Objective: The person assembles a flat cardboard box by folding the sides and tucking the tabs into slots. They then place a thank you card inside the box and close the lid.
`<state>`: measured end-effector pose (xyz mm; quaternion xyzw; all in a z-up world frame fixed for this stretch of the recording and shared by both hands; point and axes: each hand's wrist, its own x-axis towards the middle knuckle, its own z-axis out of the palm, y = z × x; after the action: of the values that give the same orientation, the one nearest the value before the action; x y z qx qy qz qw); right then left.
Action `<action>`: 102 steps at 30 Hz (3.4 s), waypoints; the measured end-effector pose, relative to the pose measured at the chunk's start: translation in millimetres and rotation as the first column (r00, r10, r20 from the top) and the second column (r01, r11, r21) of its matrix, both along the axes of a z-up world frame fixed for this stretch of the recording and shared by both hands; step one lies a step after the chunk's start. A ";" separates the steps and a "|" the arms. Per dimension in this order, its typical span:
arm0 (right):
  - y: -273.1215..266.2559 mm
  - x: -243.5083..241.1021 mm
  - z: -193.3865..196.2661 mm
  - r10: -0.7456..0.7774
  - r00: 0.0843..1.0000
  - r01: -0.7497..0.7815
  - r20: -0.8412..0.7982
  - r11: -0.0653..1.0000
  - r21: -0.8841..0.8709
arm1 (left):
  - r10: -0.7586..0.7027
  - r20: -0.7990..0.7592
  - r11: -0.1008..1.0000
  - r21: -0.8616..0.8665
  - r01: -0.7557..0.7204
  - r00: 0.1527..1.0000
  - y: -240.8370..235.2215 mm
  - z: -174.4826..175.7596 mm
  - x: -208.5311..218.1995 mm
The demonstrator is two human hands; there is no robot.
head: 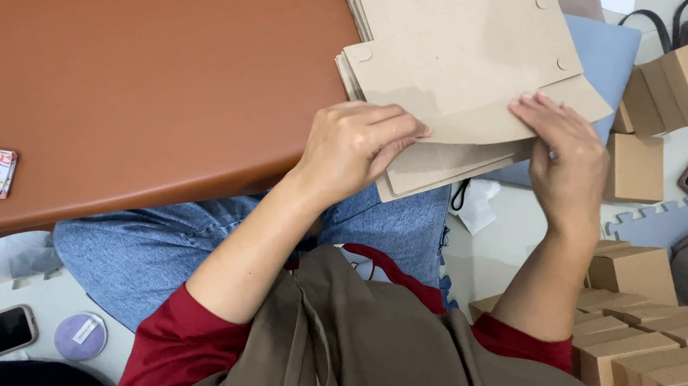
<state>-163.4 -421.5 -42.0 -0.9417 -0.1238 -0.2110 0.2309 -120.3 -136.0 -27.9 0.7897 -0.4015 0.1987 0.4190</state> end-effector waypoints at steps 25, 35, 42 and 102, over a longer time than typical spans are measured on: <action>27.2 2.6 -22.4 -0.041 0.829 0.050 0.557 0.999 0.000 | -0.052 -0.404 0.892 -0.430 -0.140 0.913 -4.9 -24.5 4.2; 48.3 -25.6 -65.7 0.183 0.961 -0.127 0.206 0.958 -0.258 | -0.218 -0.564 0.600 -0.721 -0.346 0.797 -0.2 -24.6 22.0; 45.9 -24.3 -52.9 0.221 0.954 -0.192 0.202 0.969 -0.153 | 0.019 -0.411 0.477 -0.798 -0.369 0.912 49.5 31.9 26.0; 261.9 26.7 -33.8 0.162 0.970 -0.155 0.179 0.987 -0.051 | 0.942 0.228 0.220 0.143 -0.965 0.248 229.4 -33.5 -71.6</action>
<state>-136.7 -159.6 -75.8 -0.9095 -0.2231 -0.2751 0.2174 -191.8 93.4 -61.4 0.9055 0.1251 0.3962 0.0860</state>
